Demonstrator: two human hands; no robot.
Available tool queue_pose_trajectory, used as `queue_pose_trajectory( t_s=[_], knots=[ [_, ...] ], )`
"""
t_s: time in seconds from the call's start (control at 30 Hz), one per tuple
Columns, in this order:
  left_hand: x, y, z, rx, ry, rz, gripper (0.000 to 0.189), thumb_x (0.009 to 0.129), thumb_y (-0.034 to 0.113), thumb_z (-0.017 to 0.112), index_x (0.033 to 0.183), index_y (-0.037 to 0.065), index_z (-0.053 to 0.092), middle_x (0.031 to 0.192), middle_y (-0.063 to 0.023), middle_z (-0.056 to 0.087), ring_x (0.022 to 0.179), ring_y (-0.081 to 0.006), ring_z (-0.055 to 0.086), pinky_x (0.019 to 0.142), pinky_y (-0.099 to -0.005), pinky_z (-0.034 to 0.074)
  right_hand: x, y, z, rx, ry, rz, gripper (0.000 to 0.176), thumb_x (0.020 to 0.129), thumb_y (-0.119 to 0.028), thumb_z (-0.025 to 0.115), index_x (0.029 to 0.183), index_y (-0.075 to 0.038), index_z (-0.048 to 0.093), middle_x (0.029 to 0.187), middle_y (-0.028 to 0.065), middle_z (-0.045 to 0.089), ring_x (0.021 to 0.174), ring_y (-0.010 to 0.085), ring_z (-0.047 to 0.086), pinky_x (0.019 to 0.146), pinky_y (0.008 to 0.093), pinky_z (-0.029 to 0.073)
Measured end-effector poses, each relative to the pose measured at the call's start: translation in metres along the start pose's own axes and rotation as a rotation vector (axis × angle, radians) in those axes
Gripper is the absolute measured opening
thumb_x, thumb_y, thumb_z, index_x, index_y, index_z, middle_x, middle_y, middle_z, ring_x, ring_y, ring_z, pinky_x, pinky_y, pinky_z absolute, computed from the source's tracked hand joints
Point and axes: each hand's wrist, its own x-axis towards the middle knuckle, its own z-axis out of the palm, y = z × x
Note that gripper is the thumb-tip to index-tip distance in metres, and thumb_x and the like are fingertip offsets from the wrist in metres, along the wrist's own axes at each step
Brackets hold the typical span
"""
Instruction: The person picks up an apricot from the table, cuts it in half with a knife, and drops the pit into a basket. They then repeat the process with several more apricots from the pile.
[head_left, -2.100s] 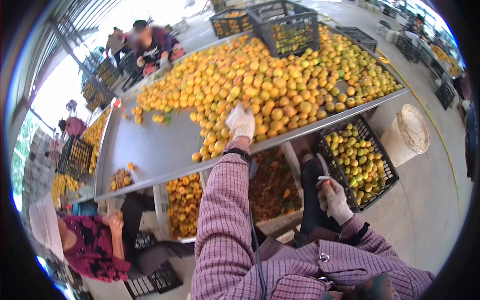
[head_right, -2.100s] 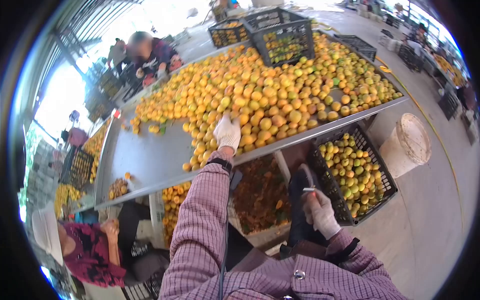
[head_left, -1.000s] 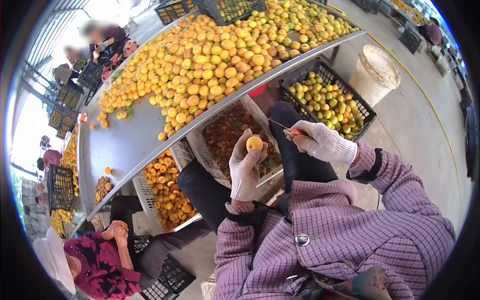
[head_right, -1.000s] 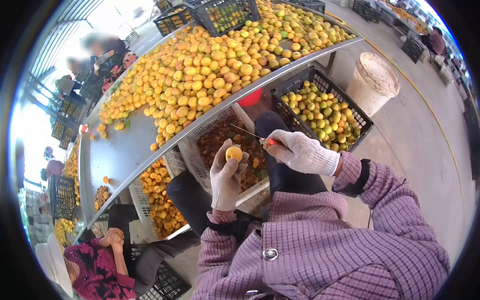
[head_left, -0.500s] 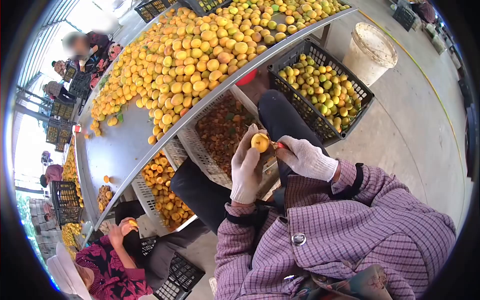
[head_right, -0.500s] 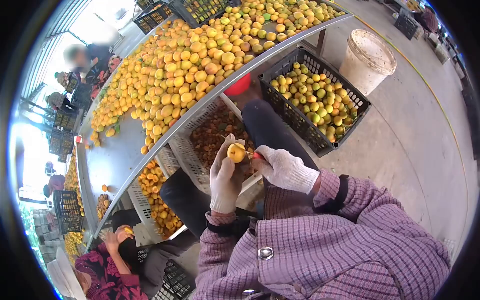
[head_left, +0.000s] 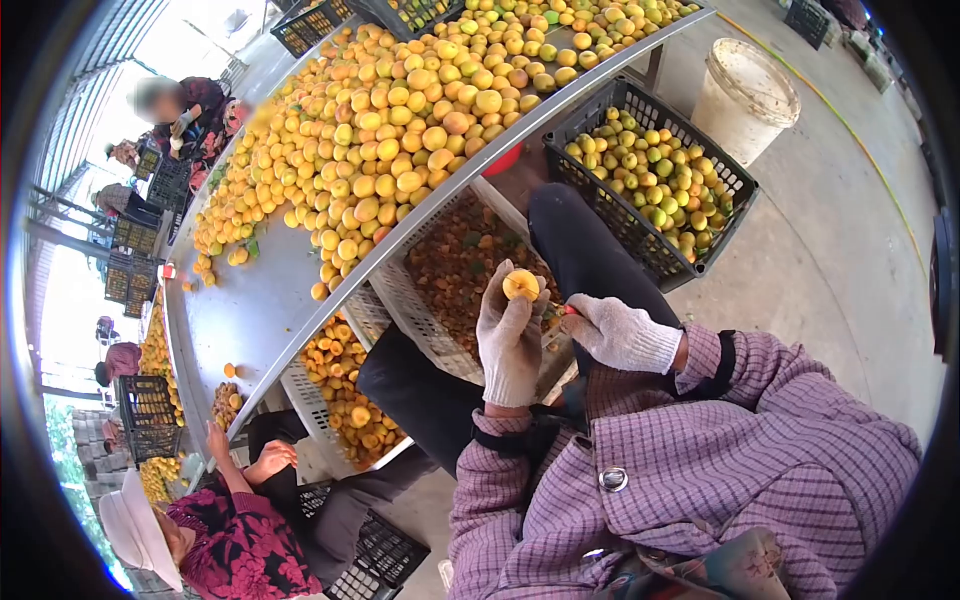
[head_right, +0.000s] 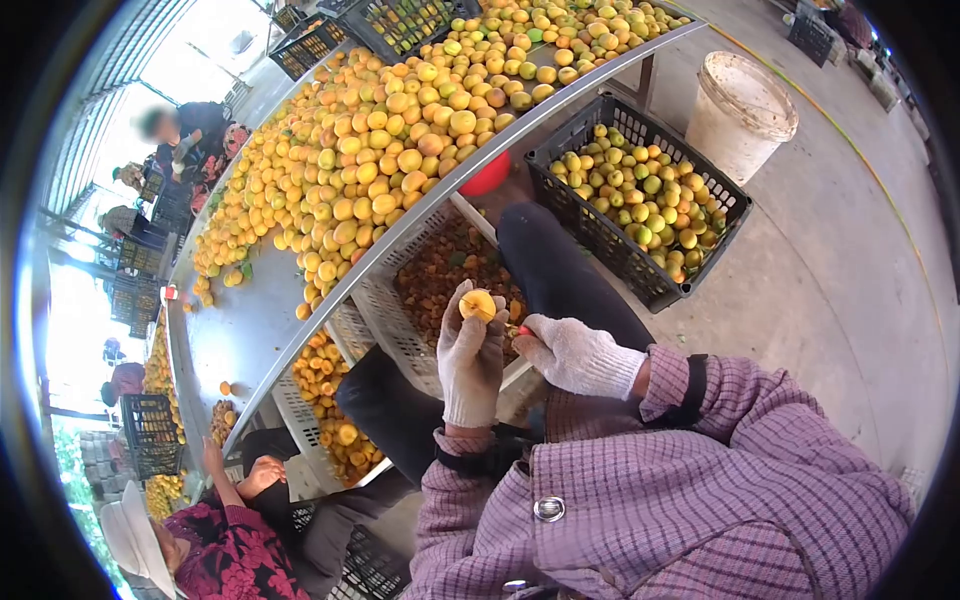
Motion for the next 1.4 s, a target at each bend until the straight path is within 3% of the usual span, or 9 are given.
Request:
queue_pose_trajectory(
  t_s=[0.37, 0.4, 0.67, 0.77, 1.0, 1.07, 1.2, 1.33, 1.4],
  knots=[
    [0.001, -0.016, -0.008, 0.148, 0.046, 0.040, 0.051, 0.094, -0.001, 0.065, 0.143, -0.002, 0.051, 0.130, -0.0131, 0.062, 0.113, -0.0248, 0.065, 0.102, -0.0393, 0.052, 0.022, 0.017, 0.016, 0.053, -0.019, -0.028, 0.035, 0.105, -0.037, 0.049, 0.109, -0.006, 0.065, 0.096, 0.0227, 0.070, 0.097, 0.0425, 0.069, 0.081, 0.0480, 0.053],
    [0.000, -0.013, -0.005, 0.128, 0.053, 0.003, 0.050, 0.096, -0.001, 0.063, 0.145, -0.004, 0.049, 0.133, -0.0107, 0.061, 0.120, -0.0212, 0.061, 0.107, -0.0342, 0.048, 0.021, 0.009, 0.011, 0.027, -0.033, 0.000, 0.035, 0.105, -0.037, 0.049, 0.108, -0.006, 0.065, 0.097, 0.0223, 0.071, 0.096, 0.0425, 0.069, 0.081, 0.0480, 0.053],
    [-0.003, -0.003, -0.001, 0.144, 0.022, -0.019, 0.049, 0.099, 0.018, 0.068, 0.141, 0.001, 0.050, 0.117, -0.0104, 0.063, 0.107, -0.0223, 0.063, 0.098, -0.0365, 0.052, 0.019, -0.009, 0.008, -0.256, -0.063, 0.007, 0.041, 0.104, -0.038, 0.048, 0.113, 0.001, 0.059, 0.101, 0.0259, 0.071, 0.097, 0.0462, 0.069, 0.082, 0.0539, 0.054],
    [-0.002, -0.009, -0.005, 0.150, 0.059, -0.046, 0.047, 0.103, 0.031, 0.063, 0.136, -0.001, 0.054, 0.115, -0.0095, 0.063, 0.103, -0.0206, 0.063, 0.095, -0.0357, 0.052, 0.022, -0.003, 0.013, -0.264, -0.079, 0.039, 0.040, 0.103, -0.036, 0.050, 0.116, 0.000, 0.057, 0.100, 0.0265, 0.071, 0.097, 0.0469, 0.068, 0.082, 0.0543, 0.054],
    [0.012, -0.009, -0.031, 0.213, 0.025, -0.108, 0.047, 0.104, 0.035, 0.060, 0.132, -0.002, 0.057, 0.114, -0.0102, 0.064, 0.102, -0.0224, 0.063, 0.095, -0.0360, 0.053, 0.045, 0.012, 0.016, -0.133, -0.147, -0.049, 0.045, 0.103, -0.040, 0.050, 0.116, 0.002, 0.061, 0.104, 0.0266, 0.071, 0.101, 0.0450, 0.068, 0.085, 0.0488, 0.055],
    [0.015, -0.010, -0.034, 0.172, -0.017, -0.039, 0.050, 0.105, 0.043, 0.056, 0.133, 0.002, 0.057, 0.106, -0.0110, 0.064, 0.097, -0.0263, 0.064, 0.086, -0.0398, 0.056, 0.034, -0.004, 0.012, -0.145, -0.175, 0.038, 0.044, 0.103, -0.040, 0.050, 0.116, 0.001, 0.061, 0.104, 0.0267, 0.071, 0.100, 0.0451, 0.069, 0.085, 0.0491, 0.055],
    [0.019, -0.015, -0.042, -0.067, -0.077, -0.188, 0.061, 0.104, 0.057, 0.048, 0.137, 0.006, 0.056, 0.103, -0.0089, 0.065, 0.092, -0.0260, 0.065, 0.082, -0.0409, 0.056, 0.024, -0.005, 0.014, -0.273, -0.109, 0.000, 0.045, 0.104, -0.040, 0.049, 0.111, 0.002, 0.061, 0.102, 0.0278, 0.070, 0.097, 0.0465, 0.069, 0.082, 0.0515, 0.054],
    [0.010, -0.007, -0.028, 0.235, -0.071, -0.168, 0.056, 0.105, 0.050, 0.054, 0.137, 0.004, 0.054, 0.112, -0.0105, 0.065, 0.101, -0.0234, 0.064, 0.092, -0.0370, 0.053, 0.044, 0.018, 0.016, -0.140, -0.140, -0.063, 0.048, 0.104, -0.043, 0.049, 0.110, 0.003, 0.061, 0.105, 0.0293, 0.069, 0.100, 0.0460, 0.067, 0.087, 0.0509, 0.052],
    [0.013, -0.007, -0.031, 0.135, -0.084, -0.158, 0.050, 0.106, 0.038, 0.056, 0.138, 0.000, 0.055, 0.115, -0.0095, 0.066, 0.107, -0.0211, 0.063, 0.098, -0.0332, 0.049, 0.044, 0.010, 0.009, -0.100, -0.190, 0.017, 0.050, 0.105, -0.044, 0.049, 0.109, 0.004, 0.062, 0.105, 0.0282, 0.069, 0.101, 0.0454, 0.067, 0.087, 0.0504, 0.052]
  ],
)
